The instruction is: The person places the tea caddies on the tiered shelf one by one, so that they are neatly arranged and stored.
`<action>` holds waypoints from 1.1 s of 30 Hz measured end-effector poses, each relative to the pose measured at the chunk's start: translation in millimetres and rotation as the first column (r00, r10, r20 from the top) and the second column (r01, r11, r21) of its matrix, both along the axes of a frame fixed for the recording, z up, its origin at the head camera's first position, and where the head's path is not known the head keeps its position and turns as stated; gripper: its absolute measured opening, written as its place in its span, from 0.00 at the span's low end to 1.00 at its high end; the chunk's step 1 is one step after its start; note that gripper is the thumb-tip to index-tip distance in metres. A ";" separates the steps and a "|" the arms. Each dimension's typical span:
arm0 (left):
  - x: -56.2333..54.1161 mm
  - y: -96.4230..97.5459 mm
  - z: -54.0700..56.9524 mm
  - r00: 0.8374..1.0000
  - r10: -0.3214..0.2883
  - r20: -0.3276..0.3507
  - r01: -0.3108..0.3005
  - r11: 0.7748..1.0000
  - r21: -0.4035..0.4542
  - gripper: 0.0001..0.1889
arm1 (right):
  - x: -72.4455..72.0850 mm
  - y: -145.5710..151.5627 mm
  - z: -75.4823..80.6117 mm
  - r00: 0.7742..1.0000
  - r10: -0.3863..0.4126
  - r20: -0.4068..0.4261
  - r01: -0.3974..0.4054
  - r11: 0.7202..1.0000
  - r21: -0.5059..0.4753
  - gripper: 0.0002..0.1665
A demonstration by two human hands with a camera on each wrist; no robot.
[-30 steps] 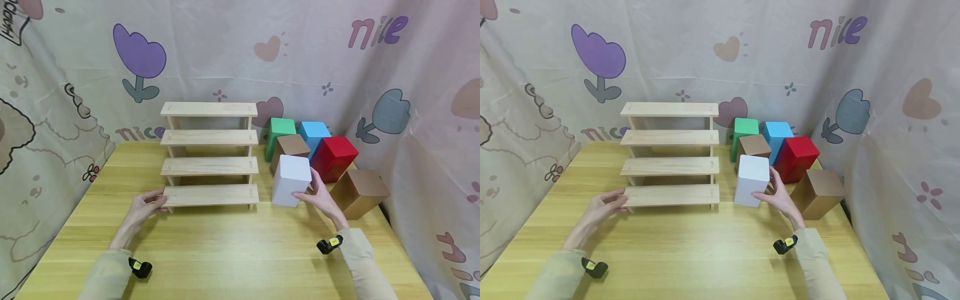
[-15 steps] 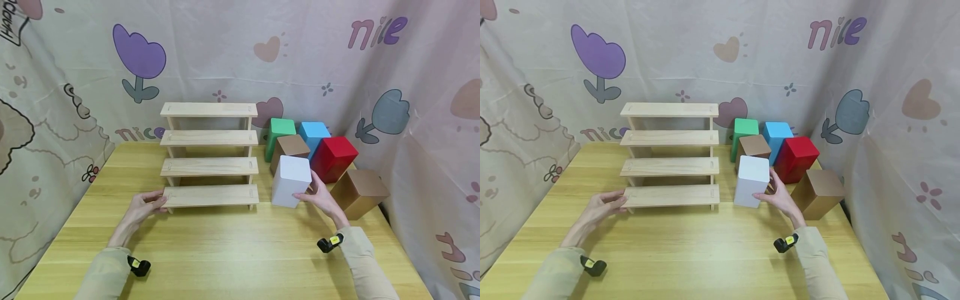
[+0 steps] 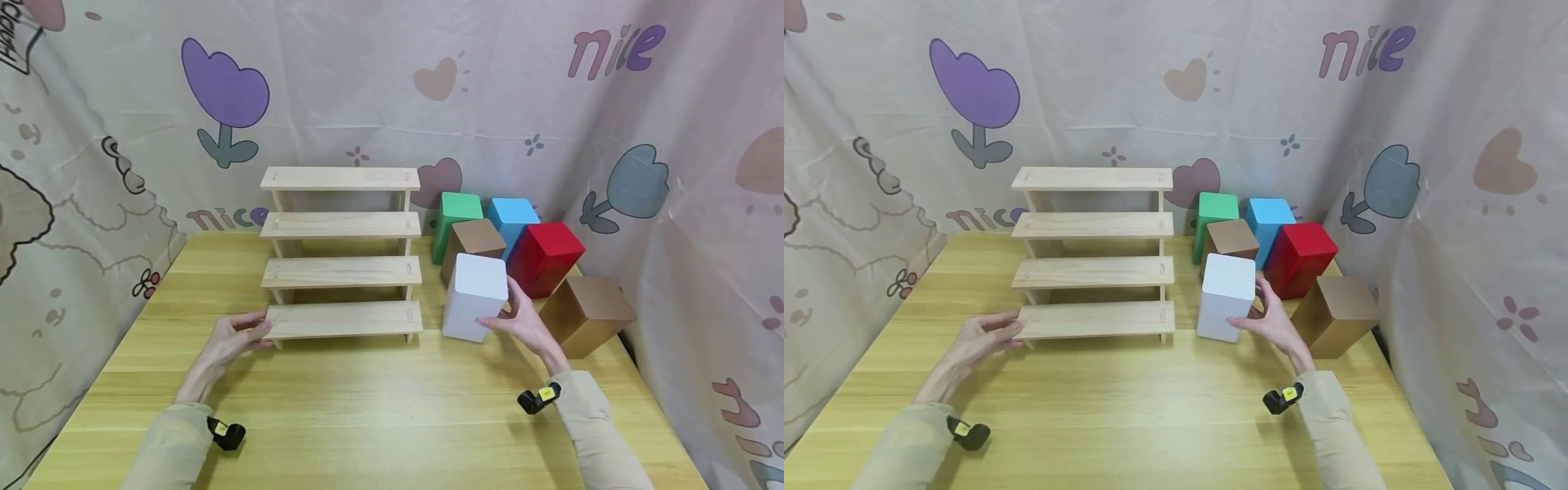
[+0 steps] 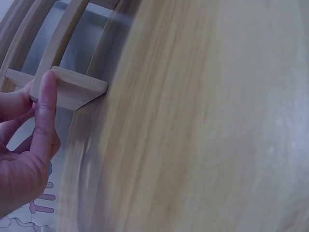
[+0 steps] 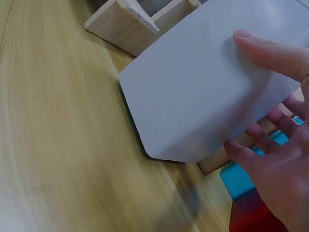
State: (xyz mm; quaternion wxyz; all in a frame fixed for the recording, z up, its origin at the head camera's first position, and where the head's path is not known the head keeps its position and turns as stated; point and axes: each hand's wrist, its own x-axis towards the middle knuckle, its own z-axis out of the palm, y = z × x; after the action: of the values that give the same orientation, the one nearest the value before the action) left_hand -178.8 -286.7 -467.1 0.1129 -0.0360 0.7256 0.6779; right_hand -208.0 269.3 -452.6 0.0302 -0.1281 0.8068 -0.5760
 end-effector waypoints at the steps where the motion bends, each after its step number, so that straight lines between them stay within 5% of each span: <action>1: -0.1 0.3 0.3 1.000 0.000 0.001 0.000 1.000 0.000 0.33 | 0.6 -0.4 1.1 1.000 -0.001 -0.002 0.001 1.000 -0.008 0.60; 10: 0.1 -1.2 -0.1 1.000 -0.003 0.004 0.003 0.999 0.051 0.34 | 3.7 -2.7 9.0 1.000 0.005 -0.016 -0.006 0.999 -0.034 0.55; 16: 0.6 1.6 1.6 1.000 -0.013 0.005 0.012 0.999 0.039 0.34 | 5.2 -6.3 24.5 0.993 0.061 -0.097 -0.069 0.994 -0.079 0.51; 23: 3.2 7.9 4.2 1.000 -0.009 0.025 0.008 0.999 0.044 0.35 | -2.7 -22.7 60.7 0.981 0.056 -0.187 -0.079 0.990 -0.118 0.50; 33: 1.3 3.7 5.6 0.998 -0.020 0.066 0.025 0.996 -0.087 0.35 | -26.8 -49.3 124.9 0.959 0.094 -0.266 -0.105 0.994 -0.026 0.51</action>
State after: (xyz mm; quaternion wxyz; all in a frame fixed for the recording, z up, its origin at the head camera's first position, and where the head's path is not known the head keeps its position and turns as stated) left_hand -177.4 -283.0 -461.5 0.1425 -0.0548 0.7510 0.6424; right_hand -234.8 220.0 -327.7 -0.0515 -0.2450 0.7846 -0.5672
